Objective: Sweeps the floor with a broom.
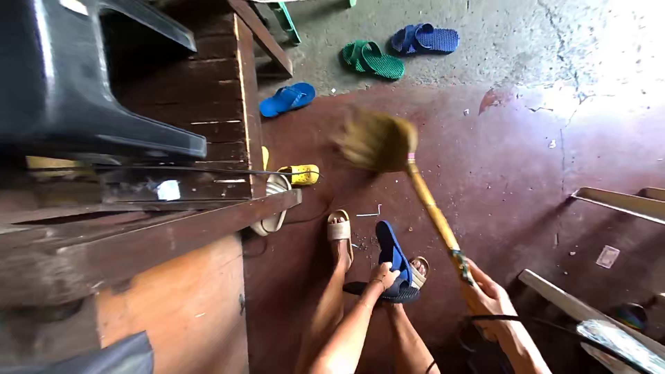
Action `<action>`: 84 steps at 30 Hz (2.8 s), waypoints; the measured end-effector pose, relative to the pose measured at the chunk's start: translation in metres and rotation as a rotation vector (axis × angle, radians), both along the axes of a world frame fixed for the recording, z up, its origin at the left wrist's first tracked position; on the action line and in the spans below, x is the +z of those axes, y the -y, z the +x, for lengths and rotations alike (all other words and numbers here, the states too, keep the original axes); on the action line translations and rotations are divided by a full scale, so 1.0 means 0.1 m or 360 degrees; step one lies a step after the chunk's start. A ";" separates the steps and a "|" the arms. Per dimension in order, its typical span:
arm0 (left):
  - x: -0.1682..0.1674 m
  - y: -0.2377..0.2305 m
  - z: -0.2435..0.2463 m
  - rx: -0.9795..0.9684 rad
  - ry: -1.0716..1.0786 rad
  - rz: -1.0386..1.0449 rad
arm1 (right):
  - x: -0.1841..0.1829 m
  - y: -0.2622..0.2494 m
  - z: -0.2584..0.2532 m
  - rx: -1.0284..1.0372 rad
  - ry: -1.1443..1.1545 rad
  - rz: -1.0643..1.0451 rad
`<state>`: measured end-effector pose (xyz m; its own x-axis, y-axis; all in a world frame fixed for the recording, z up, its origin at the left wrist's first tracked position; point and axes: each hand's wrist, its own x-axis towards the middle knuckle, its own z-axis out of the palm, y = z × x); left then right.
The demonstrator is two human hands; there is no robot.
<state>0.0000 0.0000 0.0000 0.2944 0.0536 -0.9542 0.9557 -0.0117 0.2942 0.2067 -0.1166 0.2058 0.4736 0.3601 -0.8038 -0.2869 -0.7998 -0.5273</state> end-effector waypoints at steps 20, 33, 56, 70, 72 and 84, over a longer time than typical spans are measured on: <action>4.19 -0.05 -2.39 0.2232 0.0106 0.0823 | 0.71 0.35 -0.26 0.0771 -0.0021 -0.0208; 4.00 1.75 -3.74 0.1949 -0.0561 0.0745 | 1.55 1.46 -1.91 0.0858 -0.0814 0.0018; 4.25 3.26 -4.84 0.1531 -0.0691 0.0512 | 2.14 1.95 -2.24 0.0404 -0.0800 0.0025; 4.43 3.60 -4.13 0.1693 -0.0725 0.0678 | 1.28 1.91 0.59 0.0500 0.0311 -0.0526; 4.42 3.71 -4.06 0.1640 -0.0755 0.0624 | 1.29 2.03 0.47 0.0381 0.0377 -0.0286; 4.27 3.17 -4.03 0.1182 -0.0659 0.0599 | 1.90 2.70 -1.10 0.0474 -0.0838 -0.0406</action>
